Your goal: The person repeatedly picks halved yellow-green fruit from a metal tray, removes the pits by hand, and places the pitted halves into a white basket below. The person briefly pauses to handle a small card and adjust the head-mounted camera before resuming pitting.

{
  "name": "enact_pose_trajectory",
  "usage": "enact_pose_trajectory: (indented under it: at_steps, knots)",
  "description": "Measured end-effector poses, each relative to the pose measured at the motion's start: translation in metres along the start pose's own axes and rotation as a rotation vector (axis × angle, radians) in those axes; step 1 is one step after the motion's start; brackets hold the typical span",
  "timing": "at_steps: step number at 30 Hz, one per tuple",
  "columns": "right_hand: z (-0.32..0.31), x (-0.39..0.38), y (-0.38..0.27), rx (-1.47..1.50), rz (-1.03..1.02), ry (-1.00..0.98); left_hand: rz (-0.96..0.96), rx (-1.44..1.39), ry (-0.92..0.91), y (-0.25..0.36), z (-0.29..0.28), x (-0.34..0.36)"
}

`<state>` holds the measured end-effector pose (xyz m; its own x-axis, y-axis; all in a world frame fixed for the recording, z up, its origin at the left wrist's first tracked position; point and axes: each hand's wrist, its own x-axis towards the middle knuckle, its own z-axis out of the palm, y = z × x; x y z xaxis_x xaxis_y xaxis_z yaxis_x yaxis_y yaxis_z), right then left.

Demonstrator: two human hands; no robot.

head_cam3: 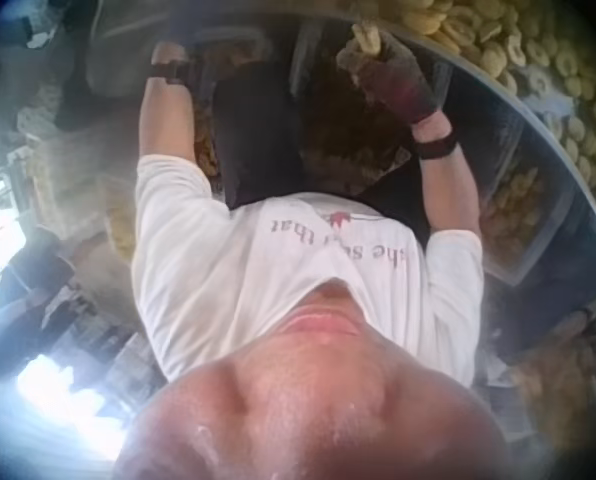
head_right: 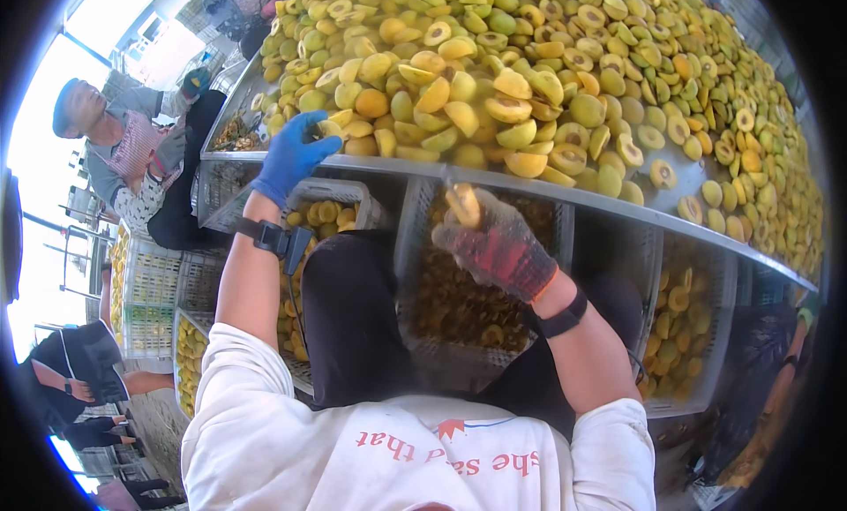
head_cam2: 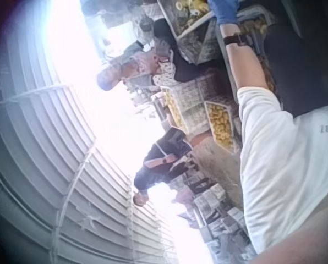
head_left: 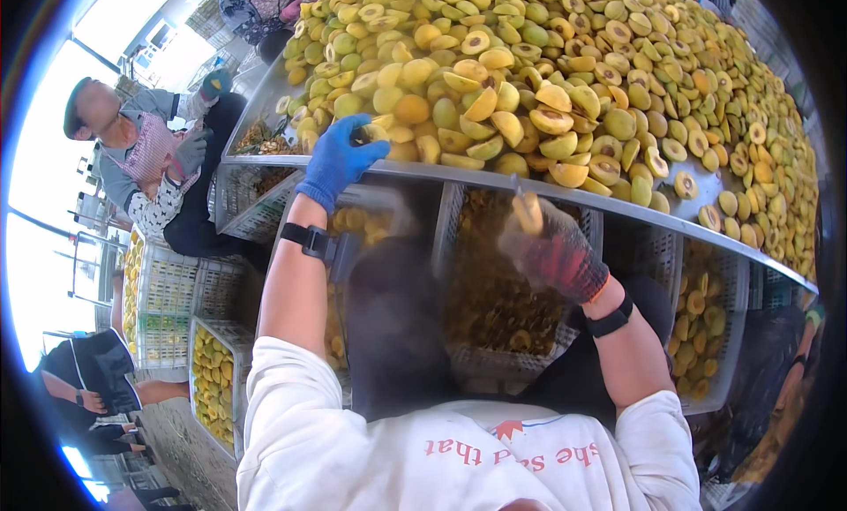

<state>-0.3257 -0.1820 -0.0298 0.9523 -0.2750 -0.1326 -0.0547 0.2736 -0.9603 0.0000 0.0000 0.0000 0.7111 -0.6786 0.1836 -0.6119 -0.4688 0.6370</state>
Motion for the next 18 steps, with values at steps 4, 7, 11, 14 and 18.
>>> enact_pose_trajectory:
  at_steps: [4,7,11,14,18]
  knots:
    - [-0.003,0.002,0.025,-0.332,-0.349,0.241,-0.104,-0.638,-0.236,0.083,0.003,-0.037]
    - [0.008,0.008,0.031,-0.234,-0.534,0.258,0.035,-0.849,-0.463,0.138,0.046,-0.074]
    - [0.015,0.011,0.011,0.103,-0.495,0.454,-0.084,-0.995,-0.451,0.189,0.058,-0.077]
    - [0.005,-0.004,-0.008,0.184,-0.388,0.485,-0.015,-0.834,-0.449,0.209,0.065,-0.057]
    - [0.001,-0.008,-0.023,0.273,-0.378,0.491,-0.037,-0.699,-0.475,0.228,0.075,-0.046]
